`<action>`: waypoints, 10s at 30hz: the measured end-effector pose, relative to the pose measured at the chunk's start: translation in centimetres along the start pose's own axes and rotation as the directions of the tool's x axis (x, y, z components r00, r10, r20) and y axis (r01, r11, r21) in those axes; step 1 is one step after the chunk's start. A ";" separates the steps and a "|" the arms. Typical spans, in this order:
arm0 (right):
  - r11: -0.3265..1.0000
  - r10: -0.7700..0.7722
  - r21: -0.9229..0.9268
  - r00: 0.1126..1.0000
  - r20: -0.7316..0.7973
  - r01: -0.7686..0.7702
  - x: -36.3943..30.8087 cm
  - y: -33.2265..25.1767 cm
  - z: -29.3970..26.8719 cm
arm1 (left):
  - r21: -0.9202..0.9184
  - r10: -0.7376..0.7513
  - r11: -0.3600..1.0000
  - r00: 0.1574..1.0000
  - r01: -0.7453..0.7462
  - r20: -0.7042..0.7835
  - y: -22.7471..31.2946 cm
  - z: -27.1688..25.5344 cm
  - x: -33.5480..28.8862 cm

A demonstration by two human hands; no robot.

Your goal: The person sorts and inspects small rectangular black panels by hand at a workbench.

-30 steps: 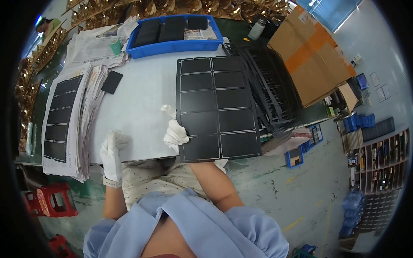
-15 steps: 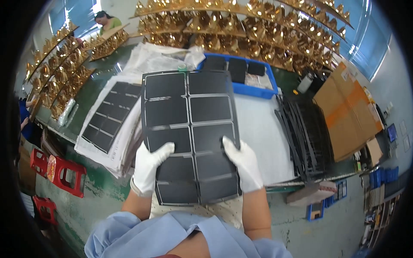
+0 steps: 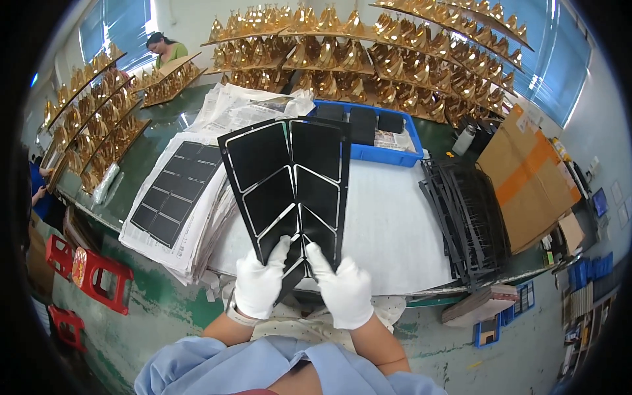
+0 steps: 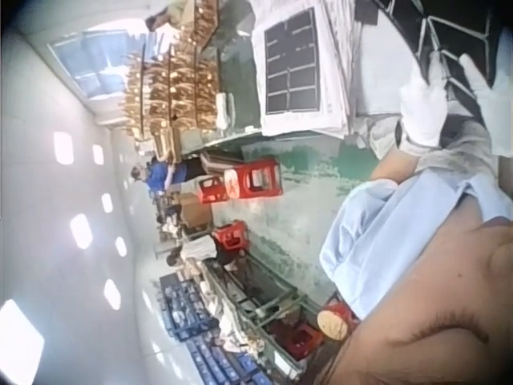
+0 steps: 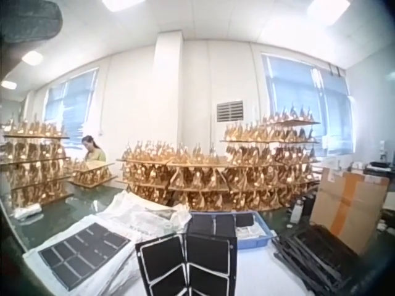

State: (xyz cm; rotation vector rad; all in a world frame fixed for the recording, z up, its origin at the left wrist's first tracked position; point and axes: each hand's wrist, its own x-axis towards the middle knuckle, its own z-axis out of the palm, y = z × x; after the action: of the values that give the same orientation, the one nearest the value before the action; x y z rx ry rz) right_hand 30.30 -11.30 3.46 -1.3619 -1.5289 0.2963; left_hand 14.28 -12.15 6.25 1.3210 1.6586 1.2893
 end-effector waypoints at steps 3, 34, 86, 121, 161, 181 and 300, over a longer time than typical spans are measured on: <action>0.937 0.282 0.185 0.954 0.099 -0.296 1.7 2.2 -1.9 | -0.397 -0.022 0.917 0.999 0.037 0.043 -1.3 -1.7 1.6; 0.936 0.309 0.188 0.950 -0.041 -0.296 4.5 4.1 -0.5 | -0.455 -0.037 0.890 0.999 0.032 -0.004 -1.8 0.0 4.7; 0.731 -0.021 0.683 1.000 0.011 0.007 17.2 0.0 -2.0 | -0.432 0.370 0.856 0.921 -0.285 0.125 7.3 -3.3 15.3; 0.900 0.281 0.336 0.959 0.045 -0.279 11.6 9.1 4.0 | -0.410 0.008 0.908 0.974 0.088 0.226 -9.6 3.8 15.8; 0.858 0.316 0.384 0.940 0.131 -0.342 10.3 12.7 4.9 | -0.361 -0.064 0.915 0.946 0.183 0.317 -8.9 3.2 11.9; 0.893 0.447 -0.042 0.870 0.207 -0.449 8.6 9.5 0.0 | -0.330 -0.098 0.929 0.971 0.168 0.217 -9.6 3.9 8.6; 0.805 0.009 -0.591 0.996 0.091 0.047 17.7 20.5 21.1 | -0.423 0.001 0.906 0.999 -0.017 -0.037 -10.1 -5.9 20.4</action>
State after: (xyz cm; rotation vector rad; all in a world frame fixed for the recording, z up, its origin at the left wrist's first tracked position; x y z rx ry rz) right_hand 28.68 19.34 -12.03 -1.8341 -1.7941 -0.1634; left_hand -0.03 5.49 0.21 1.0449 1.2934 1.5785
